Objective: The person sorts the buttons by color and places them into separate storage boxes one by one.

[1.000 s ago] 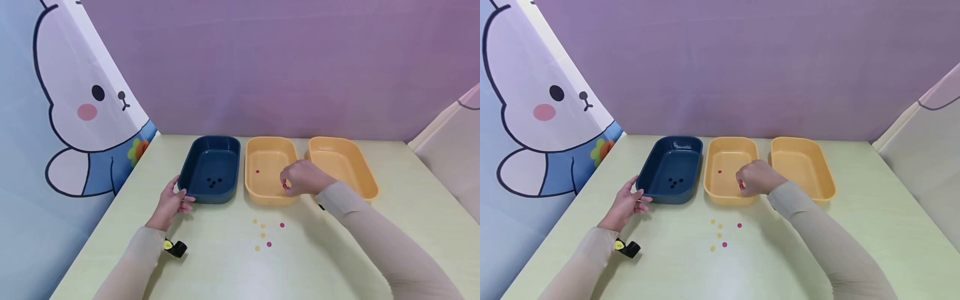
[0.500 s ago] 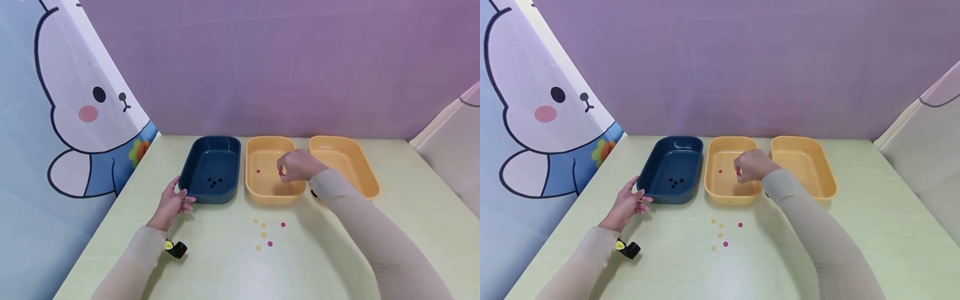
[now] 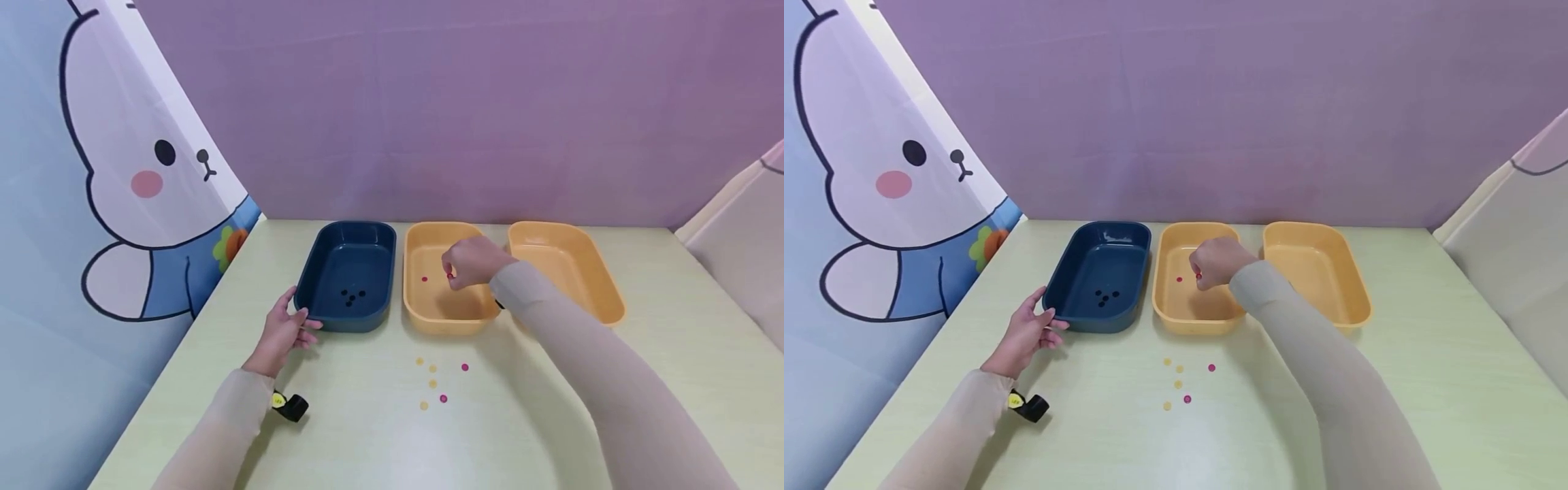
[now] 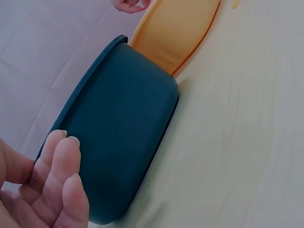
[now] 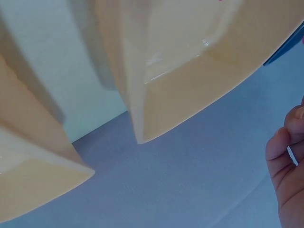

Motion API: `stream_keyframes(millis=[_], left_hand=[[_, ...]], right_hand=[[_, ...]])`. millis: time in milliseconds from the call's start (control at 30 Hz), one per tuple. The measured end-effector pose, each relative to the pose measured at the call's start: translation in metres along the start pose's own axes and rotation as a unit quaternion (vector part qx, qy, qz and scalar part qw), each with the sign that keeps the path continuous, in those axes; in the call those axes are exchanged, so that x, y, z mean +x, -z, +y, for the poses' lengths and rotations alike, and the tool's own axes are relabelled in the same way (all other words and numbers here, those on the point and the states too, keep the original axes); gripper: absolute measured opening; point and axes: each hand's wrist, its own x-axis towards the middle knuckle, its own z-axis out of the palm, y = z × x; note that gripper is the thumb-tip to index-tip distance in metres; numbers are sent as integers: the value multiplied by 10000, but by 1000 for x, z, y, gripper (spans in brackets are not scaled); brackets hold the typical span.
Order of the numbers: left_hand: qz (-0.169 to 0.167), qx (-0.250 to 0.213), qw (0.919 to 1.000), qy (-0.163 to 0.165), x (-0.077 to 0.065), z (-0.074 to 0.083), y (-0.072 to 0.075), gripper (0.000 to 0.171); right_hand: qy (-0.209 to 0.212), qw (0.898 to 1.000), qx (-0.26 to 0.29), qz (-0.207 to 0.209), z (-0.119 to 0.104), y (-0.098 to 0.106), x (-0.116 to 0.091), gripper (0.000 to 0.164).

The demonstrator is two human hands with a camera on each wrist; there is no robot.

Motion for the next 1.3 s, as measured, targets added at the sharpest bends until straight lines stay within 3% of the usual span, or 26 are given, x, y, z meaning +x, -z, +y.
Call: stream_keyframes(millis=[300, 633, 867, 1300], left_hand=[[-46, -139, 9998, -168, 0, -4, 0, 63], [26, -139, 9998, -157, 0, -3, -3, 62], [241, -149, 9994, -178, -1, -3, -5, 62], [282, -155, 9994, -96, -1, -2, -6, 61]], right_hand=[[57, 9994, -302, -189, 8, 0, 21, 5], [90, 9978, -635, 147, 9, -7, 42, 4], [23, 9968, -795, -107, 8, -16, 56, 7], [-99, 9965, -788, -241, 15, -38, 63, 11]])
